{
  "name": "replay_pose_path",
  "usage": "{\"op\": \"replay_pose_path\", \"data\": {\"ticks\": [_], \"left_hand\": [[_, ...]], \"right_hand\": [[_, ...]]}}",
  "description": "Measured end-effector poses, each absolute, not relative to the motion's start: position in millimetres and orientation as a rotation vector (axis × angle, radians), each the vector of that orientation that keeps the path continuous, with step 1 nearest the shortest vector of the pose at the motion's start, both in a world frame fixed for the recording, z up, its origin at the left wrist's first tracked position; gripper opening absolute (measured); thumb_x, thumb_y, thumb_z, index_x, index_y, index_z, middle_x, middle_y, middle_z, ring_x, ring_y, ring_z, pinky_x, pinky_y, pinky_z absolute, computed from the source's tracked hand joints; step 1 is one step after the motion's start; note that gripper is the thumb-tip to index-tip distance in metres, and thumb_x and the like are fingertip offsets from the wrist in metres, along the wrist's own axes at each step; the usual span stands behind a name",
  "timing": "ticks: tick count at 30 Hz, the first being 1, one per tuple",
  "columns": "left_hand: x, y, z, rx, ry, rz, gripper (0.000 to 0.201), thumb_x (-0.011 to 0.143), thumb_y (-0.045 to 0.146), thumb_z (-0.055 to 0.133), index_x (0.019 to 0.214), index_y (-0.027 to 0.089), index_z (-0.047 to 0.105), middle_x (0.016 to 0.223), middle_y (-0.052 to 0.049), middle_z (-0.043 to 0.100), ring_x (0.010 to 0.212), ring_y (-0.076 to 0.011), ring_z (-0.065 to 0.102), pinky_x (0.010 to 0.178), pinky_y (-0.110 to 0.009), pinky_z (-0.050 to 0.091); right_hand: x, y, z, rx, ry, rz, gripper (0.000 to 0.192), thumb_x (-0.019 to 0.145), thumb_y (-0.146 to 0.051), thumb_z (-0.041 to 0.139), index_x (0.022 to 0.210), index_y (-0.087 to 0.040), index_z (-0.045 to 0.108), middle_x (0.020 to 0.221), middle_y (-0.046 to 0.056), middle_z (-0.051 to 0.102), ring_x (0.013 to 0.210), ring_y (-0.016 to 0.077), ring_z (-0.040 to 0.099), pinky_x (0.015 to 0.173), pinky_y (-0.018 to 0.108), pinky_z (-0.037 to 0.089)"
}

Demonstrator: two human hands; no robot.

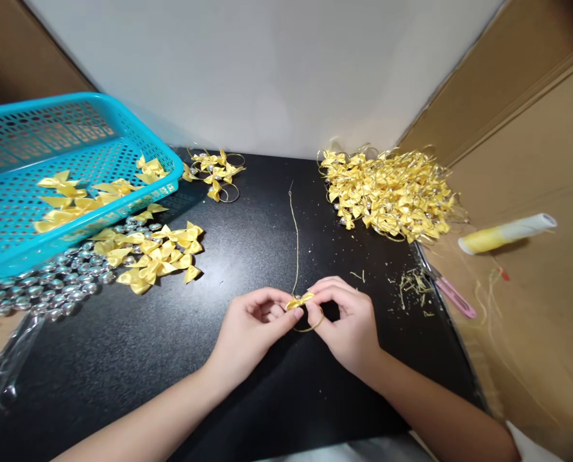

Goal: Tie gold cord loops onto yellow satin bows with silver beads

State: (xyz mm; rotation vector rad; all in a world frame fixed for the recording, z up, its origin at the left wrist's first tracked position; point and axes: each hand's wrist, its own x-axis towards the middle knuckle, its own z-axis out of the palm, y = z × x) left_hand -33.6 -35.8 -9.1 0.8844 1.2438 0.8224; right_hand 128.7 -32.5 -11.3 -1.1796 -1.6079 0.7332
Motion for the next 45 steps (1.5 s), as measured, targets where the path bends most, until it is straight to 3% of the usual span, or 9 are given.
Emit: {"op": "replay_pose_path", "data": {"ticks": [10, 20, 24, 28, 30, 32, 34, 40, 45], "left_hand": [[-32, -36, -10, 0.966, 1.316, 0.877, 0.015, 0.065, 0.027, 0.077, 0.072, 0.014, 0.075, 0.062, -0.002, 0.066, 0.056, -0.009, 0.052, 0.054, -0.019, 0.041], [-31, -35, -10, 0.921, 1.322, 0.868, 0.014, 0.064, 0.026, 0.075, 0.065, 0.013, 0.07, 0.053, 0.002, 0.061, 0.05, -0.0074, 0.051, 0.05, -0.017, 0.04], [-32, -34, -11, 0.878, 1.32, 0.898, 0.014, 0.063, 0.026, 0.076, 0.064, 0.013, 0.07, 0.053, 0.001, 0.063, 0.049, -0.0072, 0.052, 0.049, -0.017, 0.041], [-36, -30, -10, 0.818, 1.345, 0.969, 0.016, 0.06, 0.026, 0.078, 0.064, 0.013, 0.07, 0.055, 0.0, 0.067, 0.048, -0.0071, 0.054, 0.049, -0.016, 0.042], [-37, -28, -8, 0.79, 1.344, 0.989, 0.016, 0.058, 0.026, 0.078, 0.063, 0.013, 0.069, 0.053, 0.001, 0.066, 0.048, -0.0068, 0.053, 0.049, -0.016, 0.042], [-36, -27, -7, 0.776, 1.331, 0.967, 0.017, 0.058, 0.026, 0.078, 0.062, 0.013, 0.07, 0.05, 0.001, 0.064, 0.047, -0.0069, 0.052, 0.048, -0.016, 0.042], [-35, -27, -6, 0.783, 1.322, 0.927, 0.017, 0.058, 0.027, 0.078, 0.063, 0.012, 0.07, 0.049, 0.001, 0.063, 0.047, -0.0073, 0.052, 0.049, -0.017, 0.041], [-30, -34, -8, 0.873, 1.303, 0.865, 0.016, 0.061, 0.026, 0.076, 0.062, 0.012, 0.068, 0.054, 0.001, 0.062, 0.051, -0.0079, 0.051, 0.053, -0.019, 0.041], [-30, -36, -6, 0.964, 1.319, 0.861, 0.016, 0.063, 0.028, 0.075, 0.06, 0.013, 0.068, 0.053, 0.001, 0.061, 0.052, -0.0089, 0.05, 0.052, -0.02, 0.04]], "right_hand": [[128, -33, -12, -1.144, -1.627, 0.692, 0.016, 0.076, -0.008, 0.066, 0.064, -0.019, 0.064, 0.068, 0.005, 0.069, 0.073, 0.0174, 0.065, 0.068, 0.031, 0.055], [125, -35, -15, -1.104, -1.75, 0.502, 0.015, 0.077, -0.005, 0.061, 0.072, -0.019, 0.062, 0.073, 0.005, 0.068, 0.076, 0.0174, 0.063, 0.07, 0.032, 0.054], [127, -36, -13, -1.154, -1.807, 0.394, 0.011, 0.074, -0.011, 0.066, 0.072, -0.018, 0.058, 0.079, 0.007, 0.065, 0.08, 0.0193, 0.059, 0.073, 0.035, 0.048], [127, -42, -11, -1.103, -1.926, 0.21, 0.021, 0.075, -0.019, 0.071, 0.061, -0.019, 0.055, 0.059, -0.001, 0.055, 0.063, 0.0147, 0.048, 0.068, 0.034, 0.036], [125, -46, -11, -1.066, -2.031, 0.171, 0.003, 0.08, -0.019, 0.068, 0.079, -0.021, 0.066, 0.057, -0.003, 0.057, 0.06, 0.0138, 0.046, 0.068, 0.035, 0.032], [123, -47, -13, -1.104, -2.072, 0.133, 0.018, 0.086, -0.016, 0.062, 0.102, -0.021, 0.068, 0.06, -0.003, 0.06, 0.061, 0.0137, 0.046, 0.069, 0.034, 0.03], [122, -46, -13, -1.177, -2.05, 0.103, 0.023, 0.089, -0.015, 0.058, 0.11, -0.019, 0.067, 0.061, -0.002, 0.06, 0.061, 0.0132, 0.046, 0.069, 0.034, 0.029], [121, -40, -9, -1.305, -2.044, 0.231, 0.013, 0.088, -0.016, 0.057, 0.084, -0.019, 0.069, 0.055, -0.004, 0.054, 0.058, 0.012, 0.046, 0.068, 0.034, 0.026], [120, -41, -9, -1.311, -1.981, 0.326, 0.023, 0.086, -0.012, 0.056, 0.065, -0.019, 0.061, 0.052, -0.005, 0.047, 0.057, 0.0112, 0.044, 0.067, 0.033, 0.027]]}}
